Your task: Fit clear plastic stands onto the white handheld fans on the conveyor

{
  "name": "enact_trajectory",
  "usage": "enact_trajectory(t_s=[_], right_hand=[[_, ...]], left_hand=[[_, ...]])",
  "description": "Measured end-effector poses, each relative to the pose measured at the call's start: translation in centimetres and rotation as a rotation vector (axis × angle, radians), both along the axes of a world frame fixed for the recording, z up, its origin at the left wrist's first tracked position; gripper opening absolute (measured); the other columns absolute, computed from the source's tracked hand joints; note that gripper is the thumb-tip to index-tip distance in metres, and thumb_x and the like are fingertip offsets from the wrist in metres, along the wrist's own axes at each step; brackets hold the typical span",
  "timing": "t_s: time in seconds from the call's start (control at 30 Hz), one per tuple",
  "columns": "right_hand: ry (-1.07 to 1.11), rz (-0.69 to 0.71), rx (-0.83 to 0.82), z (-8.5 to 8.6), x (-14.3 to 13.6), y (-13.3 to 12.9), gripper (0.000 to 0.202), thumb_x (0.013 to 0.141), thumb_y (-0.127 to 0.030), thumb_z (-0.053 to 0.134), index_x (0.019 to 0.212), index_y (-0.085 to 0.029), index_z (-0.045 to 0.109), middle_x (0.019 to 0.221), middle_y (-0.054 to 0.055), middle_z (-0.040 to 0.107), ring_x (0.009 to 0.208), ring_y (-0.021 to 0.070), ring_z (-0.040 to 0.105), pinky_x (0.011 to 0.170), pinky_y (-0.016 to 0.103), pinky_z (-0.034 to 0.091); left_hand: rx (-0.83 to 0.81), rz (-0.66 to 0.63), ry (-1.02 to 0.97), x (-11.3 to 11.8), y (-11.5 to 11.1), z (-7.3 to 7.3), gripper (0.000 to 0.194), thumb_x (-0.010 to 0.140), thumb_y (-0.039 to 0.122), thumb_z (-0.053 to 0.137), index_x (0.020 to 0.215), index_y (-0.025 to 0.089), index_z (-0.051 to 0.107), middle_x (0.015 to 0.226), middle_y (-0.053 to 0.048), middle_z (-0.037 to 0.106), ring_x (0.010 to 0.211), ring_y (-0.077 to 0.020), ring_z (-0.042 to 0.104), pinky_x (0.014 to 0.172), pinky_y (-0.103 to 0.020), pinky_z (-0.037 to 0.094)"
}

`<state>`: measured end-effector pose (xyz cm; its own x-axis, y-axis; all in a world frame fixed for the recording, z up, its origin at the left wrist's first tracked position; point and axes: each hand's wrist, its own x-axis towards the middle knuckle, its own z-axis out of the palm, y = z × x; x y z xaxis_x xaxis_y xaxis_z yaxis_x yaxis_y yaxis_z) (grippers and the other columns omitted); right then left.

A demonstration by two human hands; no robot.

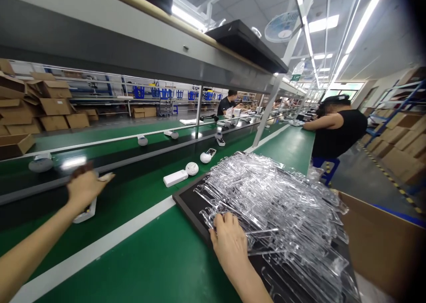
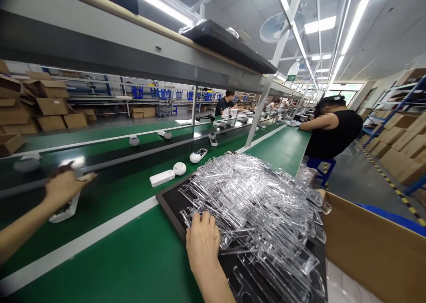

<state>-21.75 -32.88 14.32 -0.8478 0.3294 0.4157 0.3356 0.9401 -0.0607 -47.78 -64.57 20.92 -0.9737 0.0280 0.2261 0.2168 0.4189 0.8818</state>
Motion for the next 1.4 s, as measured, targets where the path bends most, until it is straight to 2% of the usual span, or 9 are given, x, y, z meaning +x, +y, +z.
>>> enact_trajectory(t_s=[0.1,0.23,0.37,0.43,0.53,0.7,0.83,1.13,1.4], right_hand=[[0.011,0.017,-0.144,0.7,0.3,-0.1,0.007,0.079,-0.019,0.06,0.075,-0.023,0.054,0.081,0.006,0.059,0.078,0.0251,0.06,0.061,0.034,0.047],[0.027,0.067,-0.516,2.4,1.2,1.1,0.01,0.082,-0.03,0.056,0.075,-0.024,0.054,0.082,0.002,0.063,0.077,0.021,0.063,0.067,0.033,0.05],[0.137,0.095,-0.891,3.2,1.4,2.0,0.022,0.083,-0.041,0.054,0.097,-0.024,0.057,0.096,0.006,0.067,0.092,0.0219,0.065,0.08,0.033,0.052],[0.221,0.051,-1.018,3.5,1.3,1.8,0.044,0.083,-0.044,0.054,0.12,-0.022,0.051,0.105,0.009,0.066,0.095,0.0227,0.065,0.08,0.033,0.053],[0.306,0.066,-1.056,4.3,0.8,0.6,0.051,0.083,-0.045,0.054,0.13,-0.023,0.049,0.104,0.009,0.065,0.09,0.0222,0.065,0.07,0.03,0.054],[0.395,0.204,-0.928,5.9,-0.4,-3.6,0.036,0.084,-0.037,0.054,0.118,-0.024,0.06,0.096,0.006,0.059,0.083,0.0193,0.061,0.069,0.029,0.053],[0.331,0.37,-0.827,7.0,-1.6,-8.0,0.053,0.088,-0.033,0.05,0.14,-0.026,0.041,0.108,0.008,0.053,0.093,0.0202,0.058,0.079,0.034,0.054],[0.497,0.443,-0.558,6.8,-2.9,-13.2,0.059,0.095,-0.035,0.043,0.149,-0.03,0.021,0.112,0.01,0.049,0.104,0.0243,0.056,0.079,0.038,0.055],[0.35,0.589,-0.687,5.8,-3.0,-13.1,0.062,0.099,-0.034,0.031,0.151,-0.033,-0.002,0.143,0.009,0.041,0.126,0.0233,0.049,0.09,0.036,0.052]], left_hand=[[-0.476,-0.16,0.105,1.0,9.8,0.7,0.062,0.075,0.051,0.06,0.124,0.013,0.054,0.122,-0.02,0.058,0.117,-0.0401,0.05,0.091,-0.043,0.041],[-0.615,-0.411,0.011,1.6,22.3,-1.5,0.073,0.074,0.052,0.06,0.136,0.018,0.044,0.126,-0.022,0.055,0.115,-0.0412,0.05,0.09,-0.047,0.04],[-0.583,-0.36,-0.016,1.1,26.6,-4.3,0.072,0.066,0.034,0.069,0.133,0.017,0.046,0.12,-0.025,0.057,0.114,-0.0444,0.05,0.091,-0.054,0.036],[-0.533,-0.338,-0.005,0.7,25.8,-4.4,0.066,0.069,0.031,0.066,0.131,0.017,0.046,0.119,-0.024,0.057,0.114,-0.0426,0.051,0.091,-0.053,0.036],[-0.363,-0.372,0.021,0.9,22.7,-2.3,0.062,0.073,0.035,0.064,0.13,0.02,0.044,0.115,-0.015,0.061,0.106,-0.0322,0.058,0.088,-0.042,0.043],[0.713,-0.572,-0.243,5.6,16.3,3.0,0.054,0.071,0.038,0.069,0.118,0.018,0.052,0.098,-0.008,0.067,0.081,-0.0198,0.065,0.075,-0.03,0.051],[1.097,-0.546,-0.405,10.9,12.8,4.7,0.038,0.071,0.039,0.07,0.096,0.012,0.063,0.089,-0.011,0.07,0.081,-0.0225,0.066,0.077,-0.034,0.054],[1.238,-0.546,-0.404,15.0,10.5,6.0,0.037,0.068,0.036,0.073,0.095,0.011,0.066,0.089,-0.013,0.07,0.085,-0.0248,0.066,0.08,-0.038,0.056],[1.193,-0.562,-0.317,15.1,9.8,5.9,0.044,0.067,0.044,0.074,0.097,0.013,0.069,0.099,-0.012,0.07,0.1,-0.0269,0.062,0.09,-0.037,0.05]])
